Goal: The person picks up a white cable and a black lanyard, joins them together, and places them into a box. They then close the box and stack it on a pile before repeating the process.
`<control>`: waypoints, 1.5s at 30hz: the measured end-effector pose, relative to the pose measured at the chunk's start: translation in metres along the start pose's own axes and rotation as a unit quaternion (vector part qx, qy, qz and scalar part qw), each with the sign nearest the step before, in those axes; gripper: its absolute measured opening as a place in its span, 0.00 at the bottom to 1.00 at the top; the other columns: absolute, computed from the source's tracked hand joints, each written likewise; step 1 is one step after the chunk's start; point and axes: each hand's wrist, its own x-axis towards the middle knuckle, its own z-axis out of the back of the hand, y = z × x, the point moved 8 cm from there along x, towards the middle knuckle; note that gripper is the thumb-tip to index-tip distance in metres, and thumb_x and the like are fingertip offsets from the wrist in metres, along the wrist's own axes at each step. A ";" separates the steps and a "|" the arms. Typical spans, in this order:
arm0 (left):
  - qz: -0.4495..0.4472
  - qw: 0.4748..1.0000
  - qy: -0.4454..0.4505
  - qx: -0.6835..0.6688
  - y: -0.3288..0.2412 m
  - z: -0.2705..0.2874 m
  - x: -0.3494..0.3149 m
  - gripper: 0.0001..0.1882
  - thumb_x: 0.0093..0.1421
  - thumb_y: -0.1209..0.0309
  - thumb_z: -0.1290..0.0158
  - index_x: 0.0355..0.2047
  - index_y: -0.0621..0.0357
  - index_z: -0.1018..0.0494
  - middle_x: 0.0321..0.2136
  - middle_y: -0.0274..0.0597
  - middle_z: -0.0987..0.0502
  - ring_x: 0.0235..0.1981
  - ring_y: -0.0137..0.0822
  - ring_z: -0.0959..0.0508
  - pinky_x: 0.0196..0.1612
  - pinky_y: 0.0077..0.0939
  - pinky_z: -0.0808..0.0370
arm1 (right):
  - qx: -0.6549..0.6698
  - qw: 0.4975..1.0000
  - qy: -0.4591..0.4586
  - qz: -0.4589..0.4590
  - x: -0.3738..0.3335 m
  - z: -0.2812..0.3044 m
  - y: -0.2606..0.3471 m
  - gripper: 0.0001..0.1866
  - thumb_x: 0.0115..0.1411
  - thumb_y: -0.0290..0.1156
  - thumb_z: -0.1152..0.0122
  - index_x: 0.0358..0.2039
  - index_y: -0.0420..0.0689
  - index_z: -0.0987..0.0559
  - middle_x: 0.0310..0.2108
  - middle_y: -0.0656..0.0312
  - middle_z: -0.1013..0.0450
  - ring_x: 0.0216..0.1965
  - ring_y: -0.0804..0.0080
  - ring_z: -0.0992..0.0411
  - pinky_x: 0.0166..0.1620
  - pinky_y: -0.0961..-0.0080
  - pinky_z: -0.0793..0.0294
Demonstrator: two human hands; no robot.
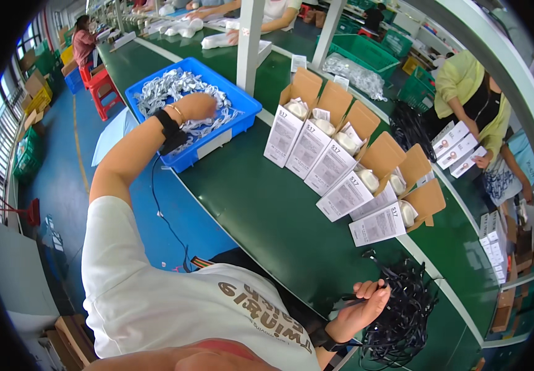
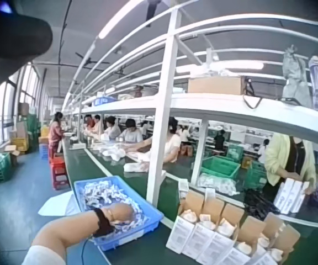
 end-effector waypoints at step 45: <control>-0.561 0.683 -0.150 -0.444 -0.393 0.101 -0.144 0.08 0.53 0.81 0.46 0.34 0.59 0.26 0.33 0.43 0.30 0.30 0.38 0.28 0.31 0.26 0.31 | -0.378 0.917 0.115 -0.053 -0.011 -0.044 -0.007 0.08 0.64 0.30 0.52 0.40 0.42 0.27 0.25 0.67 0.31 0.25 0.80 0.33 0.28 0.81 0.32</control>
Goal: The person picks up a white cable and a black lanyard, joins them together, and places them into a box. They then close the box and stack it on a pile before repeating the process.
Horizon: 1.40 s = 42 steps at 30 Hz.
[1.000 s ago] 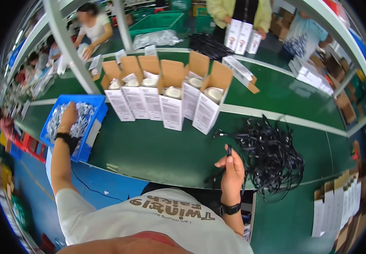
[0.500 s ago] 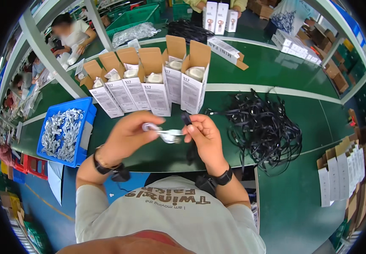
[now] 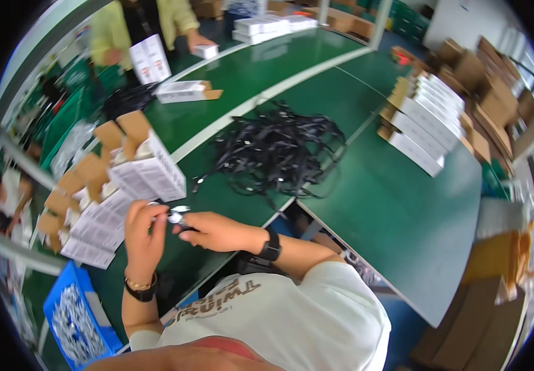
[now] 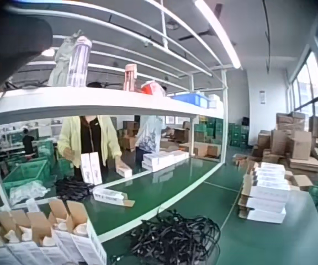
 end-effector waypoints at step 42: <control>0.018 0.997 -0.011 0.077 0.035 -0.007 0.005 0.08 0.55 0.81 0.46 0.35 0.63 0.32 0.32 0.36 0.30 0.28 0.25 0.28 0.32 0.21 0.29 | -0.297 0.945 0.033 0.131 -0.009 -0.004 0.049 0.04 0.60 0.29 0.48 0.32 0.42 0.29 0.26 0.55 0.31 0.30 0.51 0.30 0.31 0.60 0.31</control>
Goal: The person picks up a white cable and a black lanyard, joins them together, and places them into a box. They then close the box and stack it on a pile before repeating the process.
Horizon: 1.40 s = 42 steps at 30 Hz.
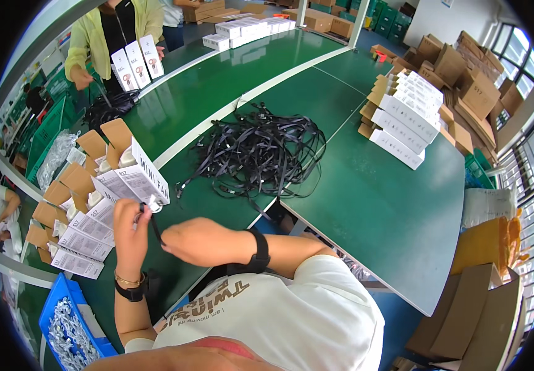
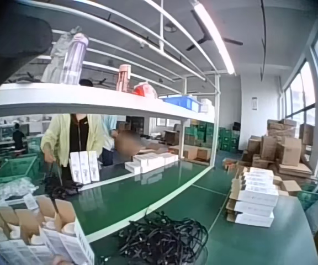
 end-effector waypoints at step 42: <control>-0.010 0.985 -0.107 -0.132 -0.025 0.018 -0.015 0.26 0.51 0.82 0.47 0.52 0.62 0.34 0.51 0.48 0.34 0.50 0.45 0.30 0.51 0.34 0.32 | 0.218 0.932 -0.286 -0.031 0.049 0.010 -0.043 0.13 0.64 0.28 0.53 0.48 0.40 0.30 0.43 0.59 0.29 0.43 0.66 0.31 0.51 0.71 0.37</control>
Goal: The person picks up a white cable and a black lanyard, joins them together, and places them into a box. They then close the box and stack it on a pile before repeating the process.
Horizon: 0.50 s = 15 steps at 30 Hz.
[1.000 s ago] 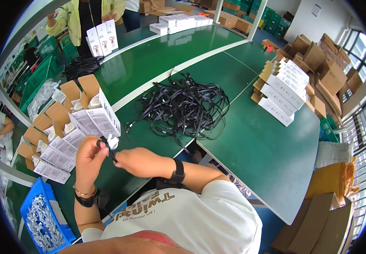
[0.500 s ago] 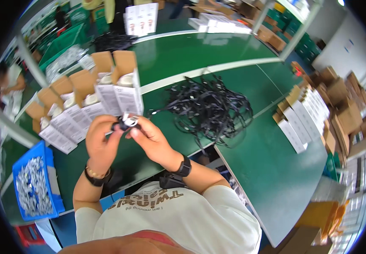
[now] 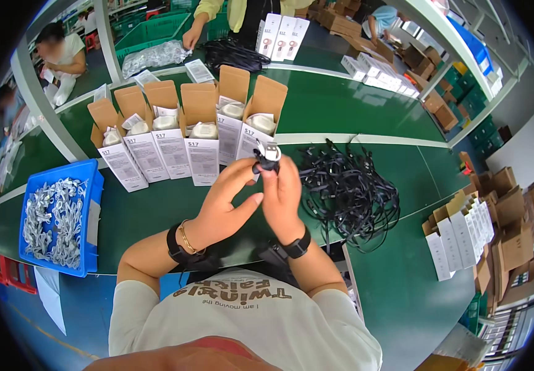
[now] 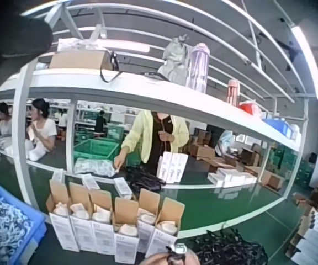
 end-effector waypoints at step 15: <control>0.188 0.882 -0.055 -0.428 0.022 -0.009 -0.008 0.46 0.56 0.83 0.50 0.67 0.52 0.66 0.66 0.46 0.58 0.64 0.42 0.46 0.59 0.36 0.40 | -0.337 0.910 -0.015 0.241 0.085 -0.010 0.021 0.08 0.56 0.28 0.46 0.37 0.42 0.24 0.32 0.58 0.27 0.38 0.57 0.30 0.51 0.60 0.37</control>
